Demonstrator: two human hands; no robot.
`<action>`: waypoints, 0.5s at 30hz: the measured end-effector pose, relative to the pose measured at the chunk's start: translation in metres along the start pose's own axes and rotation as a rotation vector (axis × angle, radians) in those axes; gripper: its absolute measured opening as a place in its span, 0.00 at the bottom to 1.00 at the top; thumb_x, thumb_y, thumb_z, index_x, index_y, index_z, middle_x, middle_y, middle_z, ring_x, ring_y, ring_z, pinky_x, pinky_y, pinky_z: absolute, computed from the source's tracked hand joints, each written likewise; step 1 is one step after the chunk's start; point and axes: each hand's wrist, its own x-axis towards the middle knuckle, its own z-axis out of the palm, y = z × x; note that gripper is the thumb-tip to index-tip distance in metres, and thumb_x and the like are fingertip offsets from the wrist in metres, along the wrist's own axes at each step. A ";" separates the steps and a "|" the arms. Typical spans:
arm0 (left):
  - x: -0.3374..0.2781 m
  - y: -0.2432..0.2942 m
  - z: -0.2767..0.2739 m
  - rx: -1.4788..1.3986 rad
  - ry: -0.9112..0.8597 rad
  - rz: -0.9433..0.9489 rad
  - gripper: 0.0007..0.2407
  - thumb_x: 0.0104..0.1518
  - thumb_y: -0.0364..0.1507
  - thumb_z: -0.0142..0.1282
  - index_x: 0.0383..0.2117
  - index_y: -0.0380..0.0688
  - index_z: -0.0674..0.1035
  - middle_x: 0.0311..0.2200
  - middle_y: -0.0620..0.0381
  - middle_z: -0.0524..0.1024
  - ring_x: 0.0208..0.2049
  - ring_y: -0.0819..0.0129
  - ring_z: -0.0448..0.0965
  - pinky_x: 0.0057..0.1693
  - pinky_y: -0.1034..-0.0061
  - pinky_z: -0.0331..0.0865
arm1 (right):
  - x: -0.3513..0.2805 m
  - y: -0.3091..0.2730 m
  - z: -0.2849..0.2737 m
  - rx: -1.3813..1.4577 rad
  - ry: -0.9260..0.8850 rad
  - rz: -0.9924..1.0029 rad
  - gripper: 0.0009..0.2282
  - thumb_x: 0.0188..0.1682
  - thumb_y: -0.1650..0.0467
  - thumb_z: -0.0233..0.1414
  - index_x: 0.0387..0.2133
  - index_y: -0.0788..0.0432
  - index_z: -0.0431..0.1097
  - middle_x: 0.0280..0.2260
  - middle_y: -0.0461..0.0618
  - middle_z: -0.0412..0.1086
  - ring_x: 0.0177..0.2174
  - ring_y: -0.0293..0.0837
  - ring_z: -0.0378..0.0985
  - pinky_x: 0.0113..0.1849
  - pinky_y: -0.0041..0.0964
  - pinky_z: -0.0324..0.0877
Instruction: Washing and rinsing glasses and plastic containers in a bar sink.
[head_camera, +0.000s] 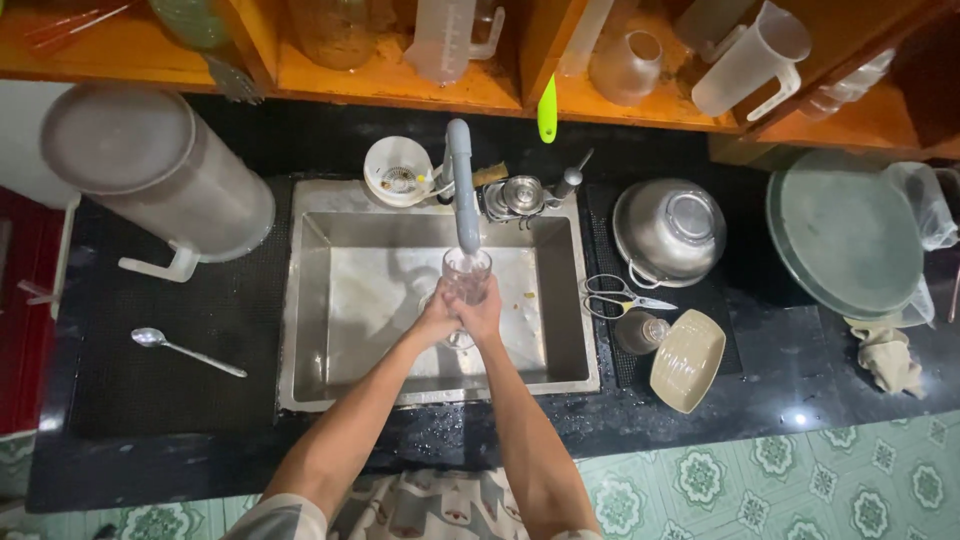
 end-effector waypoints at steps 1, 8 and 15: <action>-0.002 0.000 -0.003 0.001 0.006 -0.004 0.45 0.39 0.19 0.64 0.69 0.48 0.50 0.62 0.49 0.67 0.64 0.62 0.67 0.65 0.68 0.65 | 0.000 -0.005 0.004 0.003 -0.005 0.004 0.30 0.34 0.74 0.68 0.51 0.65 0.62 0.44 0.52 0.73 0.44 0.42 0.77 0.48 0.37 0.73; -0.026 0.036 -0.024 0.503 -0.096 0.088 0.43 0.41 0.27 0.71 0.67 0.41 0.57 0.63 0.37 0.60 0.66 0.48 0.59 0.68 0.62 0.56 | -0.002 0.041 0.002 0.303 0.270 0.188 0.19 0.42 0.71 0.60 0.46 0.62 0.66 0.39 0.49 0.73 0.38 0.40 0.77 0.39 0.37 0.74; -0.038 -0.040 -0.004 0.242 -0.166 -0.218 0.30 0.45 0.33 0.71 0.56 0.41 0.72 0.51 0.49 0.77 0.53 0.60 0.77 0.56 0.68 0.73 | -0.049 0.124 -0.077 0.566 0.688 0.893 0.22 0.44 0.61 0.60 0.46 0.64 0.71 0.37 0.52 0.73 0.33 0.48 0.78 0.31 0.45 0.76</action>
